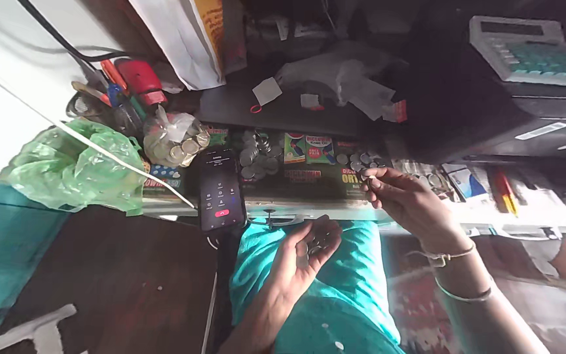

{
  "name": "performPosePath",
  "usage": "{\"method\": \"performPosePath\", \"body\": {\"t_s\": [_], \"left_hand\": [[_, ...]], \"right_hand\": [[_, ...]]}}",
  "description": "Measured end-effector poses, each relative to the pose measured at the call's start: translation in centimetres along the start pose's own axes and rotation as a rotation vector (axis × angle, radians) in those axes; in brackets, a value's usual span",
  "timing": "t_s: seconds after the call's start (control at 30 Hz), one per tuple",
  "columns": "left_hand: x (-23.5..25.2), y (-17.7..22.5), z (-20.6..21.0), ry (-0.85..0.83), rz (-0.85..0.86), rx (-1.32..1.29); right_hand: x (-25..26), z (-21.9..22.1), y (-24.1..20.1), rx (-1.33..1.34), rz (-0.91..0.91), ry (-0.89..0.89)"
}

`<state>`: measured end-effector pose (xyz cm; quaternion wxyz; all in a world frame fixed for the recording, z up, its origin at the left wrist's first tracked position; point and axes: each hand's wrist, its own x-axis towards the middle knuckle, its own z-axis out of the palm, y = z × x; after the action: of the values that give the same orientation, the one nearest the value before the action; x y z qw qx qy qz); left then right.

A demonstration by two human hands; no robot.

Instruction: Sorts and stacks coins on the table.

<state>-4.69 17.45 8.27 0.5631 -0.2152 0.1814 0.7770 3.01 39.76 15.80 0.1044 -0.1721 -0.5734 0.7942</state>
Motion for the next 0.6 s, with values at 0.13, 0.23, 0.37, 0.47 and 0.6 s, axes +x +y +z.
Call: {"method": "performPosePath", "body": {"t_s": [0.13,0.23,0.37,0.47,0.6], "left_hand": [[0.2,0.6,-1.2,0.007,0.005,0.027],[-0.5,1.6,-2.9,0.015,0.032,0.04],[-1.7,3.1,-4.4,0.057,0.126,-0.004],[-2.5,3.7,-5.6,0.023,0.152,-0.055],[-3.3,3.9,-6.3,0.027,0.164,-0.076]], "right_hand": [[1.0,-1.7,-1.0,-0.364,-0.137,0.092],[2.3,-2.5,-1.6,-0.706,-0.187,0.226],[3.6,-2.9,-1.5,-1.017,-0.178,0.295],[4.2,-3.0,-1.3,-1.065,-0.199,0.293],[4.1,-3.8,-2.4,-0.985,-0.249,0.198]]}}
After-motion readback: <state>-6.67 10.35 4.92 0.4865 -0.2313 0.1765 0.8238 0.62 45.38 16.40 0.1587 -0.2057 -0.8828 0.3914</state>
